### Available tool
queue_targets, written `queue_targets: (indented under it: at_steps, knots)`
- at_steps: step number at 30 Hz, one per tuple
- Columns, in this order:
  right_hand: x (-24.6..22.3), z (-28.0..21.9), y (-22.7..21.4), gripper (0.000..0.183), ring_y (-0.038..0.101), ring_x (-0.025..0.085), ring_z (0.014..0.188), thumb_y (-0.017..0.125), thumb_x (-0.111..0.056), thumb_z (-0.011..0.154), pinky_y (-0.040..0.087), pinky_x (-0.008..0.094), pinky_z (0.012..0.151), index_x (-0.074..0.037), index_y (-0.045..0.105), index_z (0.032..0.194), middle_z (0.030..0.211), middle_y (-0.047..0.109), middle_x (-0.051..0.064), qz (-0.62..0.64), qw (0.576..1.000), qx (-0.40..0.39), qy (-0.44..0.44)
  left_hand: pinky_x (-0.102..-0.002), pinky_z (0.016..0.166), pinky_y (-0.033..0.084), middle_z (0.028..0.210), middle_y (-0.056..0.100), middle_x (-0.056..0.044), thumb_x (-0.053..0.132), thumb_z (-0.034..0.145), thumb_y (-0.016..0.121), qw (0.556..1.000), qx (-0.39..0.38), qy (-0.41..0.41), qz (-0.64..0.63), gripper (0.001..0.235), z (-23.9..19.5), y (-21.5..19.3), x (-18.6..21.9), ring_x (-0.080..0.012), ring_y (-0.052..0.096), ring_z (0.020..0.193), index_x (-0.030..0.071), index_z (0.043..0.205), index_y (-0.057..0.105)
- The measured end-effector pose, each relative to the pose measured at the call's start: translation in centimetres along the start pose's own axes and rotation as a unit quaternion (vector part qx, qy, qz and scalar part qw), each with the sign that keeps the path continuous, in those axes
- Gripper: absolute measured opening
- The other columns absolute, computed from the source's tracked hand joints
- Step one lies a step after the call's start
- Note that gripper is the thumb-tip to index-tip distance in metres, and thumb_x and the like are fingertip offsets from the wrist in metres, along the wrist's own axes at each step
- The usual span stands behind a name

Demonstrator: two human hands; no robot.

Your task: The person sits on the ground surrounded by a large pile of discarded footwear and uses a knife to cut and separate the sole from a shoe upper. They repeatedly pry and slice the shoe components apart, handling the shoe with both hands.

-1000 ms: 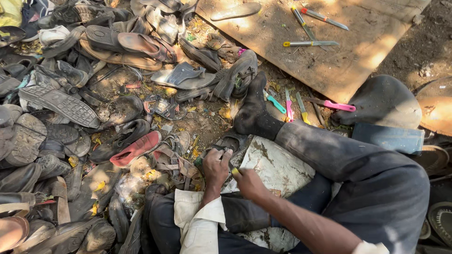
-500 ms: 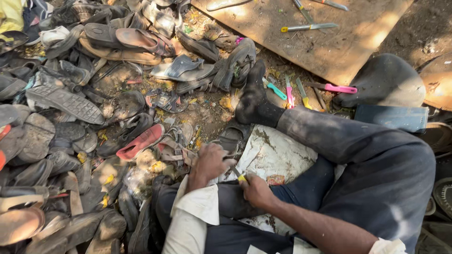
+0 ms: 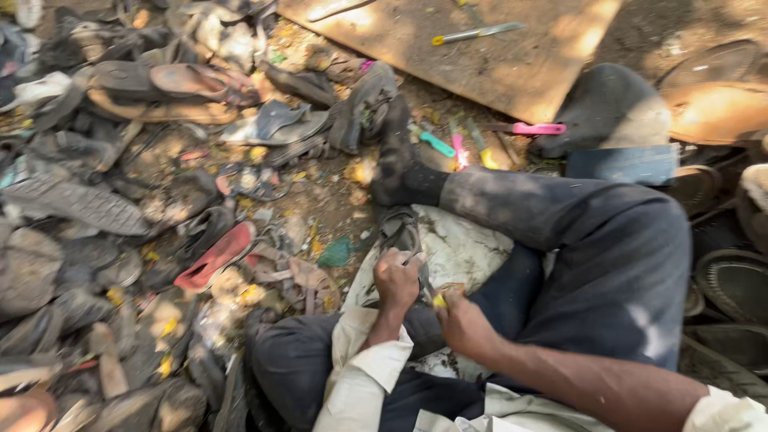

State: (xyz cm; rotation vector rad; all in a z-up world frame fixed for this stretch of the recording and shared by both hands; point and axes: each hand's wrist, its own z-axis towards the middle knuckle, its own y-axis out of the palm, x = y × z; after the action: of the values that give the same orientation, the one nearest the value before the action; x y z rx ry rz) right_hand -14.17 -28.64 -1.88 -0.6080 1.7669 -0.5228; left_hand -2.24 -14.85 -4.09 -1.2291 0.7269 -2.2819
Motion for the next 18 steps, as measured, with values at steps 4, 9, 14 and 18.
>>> queue_targets:
  at_steps: [4, 9, 14, 18]
  knots:
    - [-0.5, -0.2, -1.7, 0.027, 0.069, 0.049, 0.082, 0.056, -0.022, 0.095, 0.053, 0.058, 0.073, 0.001, 0.057, 0.108, 0.083, 0.069, 0.029, 0.008, 0.999, -0.004, 0.04, -0.045, 0.073, 0.048, 0.078, 0.067, -0.017, 0.028, 0.08, 0.083, 0.961, -0.015, -0.264, -0.083, 0.031, 0.4, 0.9, 2.4, -0.0362, 0.064, 0.076, -0.002, 0.077, 0.074]
    - [-2.9, 1.1, -3.2, 0.028, 0.067, 0.051, 0.084, 0.059, -0.027, 0.096, 0.053, 0.06, 0.077, -0.001, 0.055, 0.105, 0.086, 0.069, 0.029, -0.058, 0.994, 0.006, 0.095, -0.041, 0.069, 0.048, 0.072, 0.067, -0.015, 0.027, 0.08, 0.082, 0.909, -0.012, -0.367, -0.197, 0.034, 1.6, 1.9, 4.2, -0.0294, 0.063, 0.067, -0.006, 0.084, 0.076]
    - [-3.3, -3.4, -5.2, 0.028, 0.068, 0.051, 0.085, 0.052, -0.03, 0.1, 0.051, 0.062, 0.079, -0.005, 0.05, 0.111, 0.086, 0.07, 0.029, -0.102, 0.982, -0.04, 0.156, -0.036, 0.072, 0.05, 0.079, 0.074, -0.01, 0.025, 0.08, 0.084, 0.845, 0.044, -0.456, -0.274, 0.036, 2.6, 3.8, 5.0, -0.019, 0.063, 0.072, -0.007, 0.095, 0.077]
    - [-1.5, 0.8, -4.8, 0.03, 0.067, 0.052, 0.082, 0.053, -0.028, 0.098, 0.053, 0.061, 0.074, -0.001, 0.049, 0.11, 0.084, 0.07, 0.031, -0.077, 0.991, 0.032, 0.106, -0.037, 0.068, 0.041, 0.084, 0.061, -0.009, 0.017, 0.094, 0.083, 0.769, 0.068, -0.438, -0.46, 0.036, 2.9, 5.4, 6.0, -0.0191, 0.049, 0.076, -0.018, 0.094, 0.076]
